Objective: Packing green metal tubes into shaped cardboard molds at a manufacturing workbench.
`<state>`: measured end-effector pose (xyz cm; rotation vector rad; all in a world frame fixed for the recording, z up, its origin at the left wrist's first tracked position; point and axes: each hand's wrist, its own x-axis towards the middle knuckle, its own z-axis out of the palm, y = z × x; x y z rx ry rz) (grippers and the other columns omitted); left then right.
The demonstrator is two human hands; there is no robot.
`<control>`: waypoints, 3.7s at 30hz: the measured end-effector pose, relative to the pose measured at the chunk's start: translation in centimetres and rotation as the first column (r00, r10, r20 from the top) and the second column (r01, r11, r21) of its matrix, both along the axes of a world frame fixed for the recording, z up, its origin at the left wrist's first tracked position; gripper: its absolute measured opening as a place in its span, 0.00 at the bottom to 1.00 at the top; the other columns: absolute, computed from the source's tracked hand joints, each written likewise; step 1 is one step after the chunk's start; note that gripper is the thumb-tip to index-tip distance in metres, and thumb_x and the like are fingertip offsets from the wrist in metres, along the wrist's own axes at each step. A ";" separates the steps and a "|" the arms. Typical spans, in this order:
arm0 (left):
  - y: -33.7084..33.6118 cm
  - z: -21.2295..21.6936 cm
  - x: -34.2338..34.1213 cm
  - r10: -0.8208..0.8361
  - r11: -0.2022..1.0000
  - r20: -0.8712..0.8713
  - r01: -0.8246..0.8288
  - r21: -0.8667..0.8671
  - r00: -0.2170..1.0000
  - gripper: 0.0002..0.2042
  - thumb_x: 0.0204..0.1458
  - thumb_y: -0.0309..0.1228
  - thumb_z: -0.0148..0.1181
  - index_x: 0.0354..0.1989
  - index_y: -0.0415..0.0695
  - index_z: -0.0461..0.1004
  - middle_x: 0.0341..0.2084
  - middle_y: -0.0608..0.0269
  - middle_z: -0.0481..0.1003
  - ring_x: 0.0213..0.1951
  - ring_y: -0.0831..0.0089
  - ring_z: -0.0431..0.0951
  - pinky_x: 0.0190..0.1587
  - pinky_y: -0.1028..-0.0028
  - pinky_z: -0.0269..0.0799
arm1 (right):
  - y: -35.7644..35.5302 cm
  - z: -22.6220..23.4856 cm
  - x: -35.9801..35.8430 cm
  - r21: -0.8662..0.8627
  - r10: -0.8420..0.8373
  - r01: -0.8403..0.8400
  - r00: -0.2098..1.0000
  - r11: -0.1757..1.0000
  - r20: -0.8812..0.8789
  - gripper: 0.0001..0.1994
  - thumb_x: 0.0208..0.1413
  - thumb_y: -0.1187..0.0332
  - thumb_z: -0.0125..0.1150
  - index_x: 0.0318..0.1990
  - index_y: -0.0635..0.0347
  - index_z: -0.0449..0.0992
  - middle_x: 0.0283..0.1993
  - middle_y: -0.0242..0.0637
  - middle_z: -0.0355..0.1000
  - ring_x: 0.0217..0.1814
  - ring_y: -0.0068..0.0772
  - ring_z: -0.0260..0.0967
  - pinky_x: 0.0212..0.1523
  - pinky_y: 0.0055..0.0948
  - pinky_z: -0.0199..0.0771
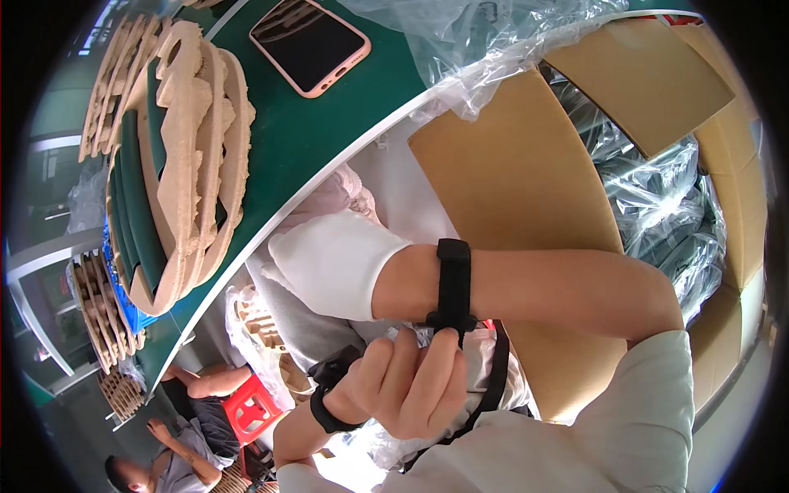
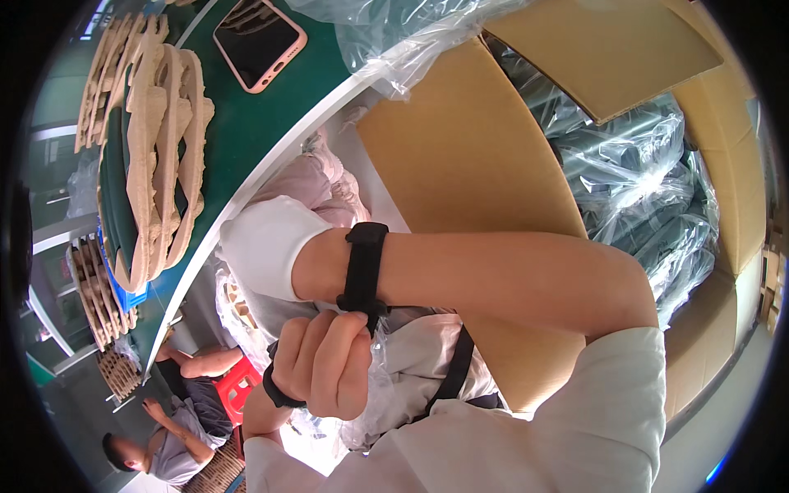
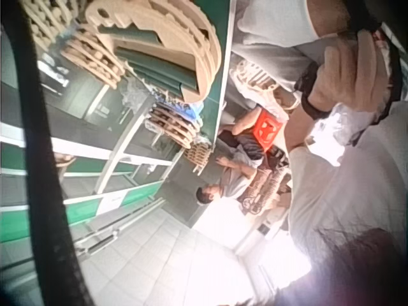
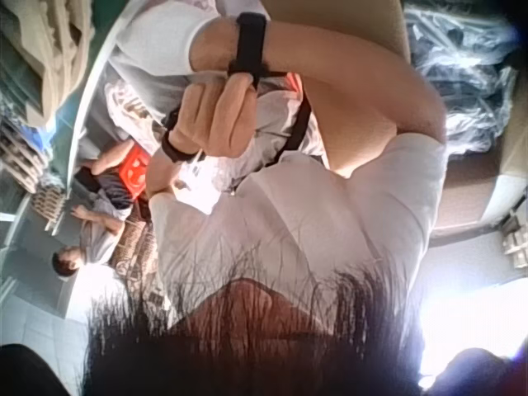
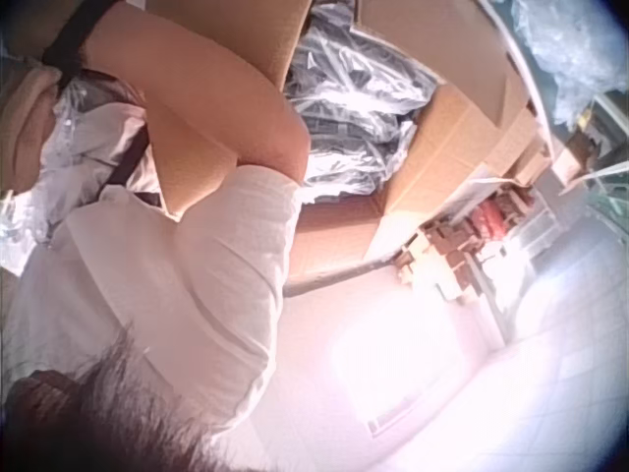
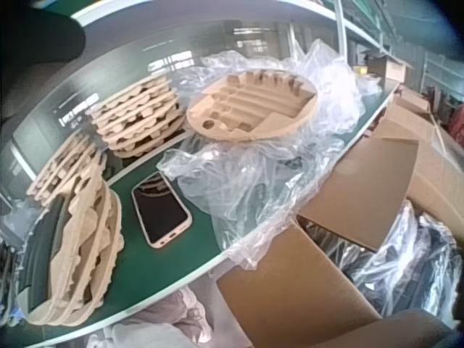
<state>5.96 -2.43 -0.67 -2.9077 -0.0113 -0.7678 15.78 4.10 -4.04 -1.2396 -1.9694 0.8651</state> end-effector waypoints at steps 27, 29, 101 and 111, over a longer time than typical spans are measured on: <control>-0.7 -0.9 1.0 0.104 0.959 0.018 -0.096 -0.265 0.994 0.07 0.41 0.14 0.52 0.31 0.29 0.68 0.31 0.46 0.73 0.18 0.69 0.68 0.18 0.75 0.62 | 0.2 -2.0 0.7 0.497 -0.213 -0.010 0.896 0.867 0.390 0.05 0.39 0.72 0.60 0.22 0.63 0.73 0.17 0.35 0.68 0.18 0.34 0.71 0.15 0.35 0.66; -0.8 -0.9 1.1 0.104 0.939 0.031 -0.088 -0.333 0.994 0.13 0.35 0.11 0.51 0.34 0.26 0.67 0.30 0.44 0.72 0.21 0.65 0.73 0.19 0.74 0.67 | 0.6 -2.3 0.8 0.429 -0.189 -0.003 0.895 0.903 0.405 0.04 0.39 0.72 0.60 0.22 0.63 0.73 0.17 0.35 0.68 0.18 0.34 0.71 0.14 0.35 0.65; -2.7 -1.5 0.0 0.267 -0.289 0.053 0.132 -0.948 0.962 0.22 0.48 0.33 0.71 0.48 0.35 0.72 0.36 0.60 0.78 0.36 0.73 0.79 0.38 0.72 0.75 | -3.6 7.0 0.7 -0.525 -0.243 -0.358 0.597 0.772 -0.764 0.12 0.65 0.65 0.55 0.44 0.67 0.77 0.29 0.28 0.73 0.28 0.18 0.67 0.29 0.20 0.68; -3.4 -1.0 -0.9 0.202 0.119 -0.046 -0.071 -0.990 0.978 0.19 0.40 0.34 0.73 0.41 0.41 0.77 0.35 0.54 0.78 0.35 0.53 0.80 0.39 0.65 0.75 | -4.1 7.6 2.6 -0.195 -0.110 -0.323 0.266 0.926 -0.958 0.45 0.59 0.35 0.47 0.58 0.81 0.63 0.45 0.56 0.74 0.35 0.43 0.77 0.37 0.35 0.79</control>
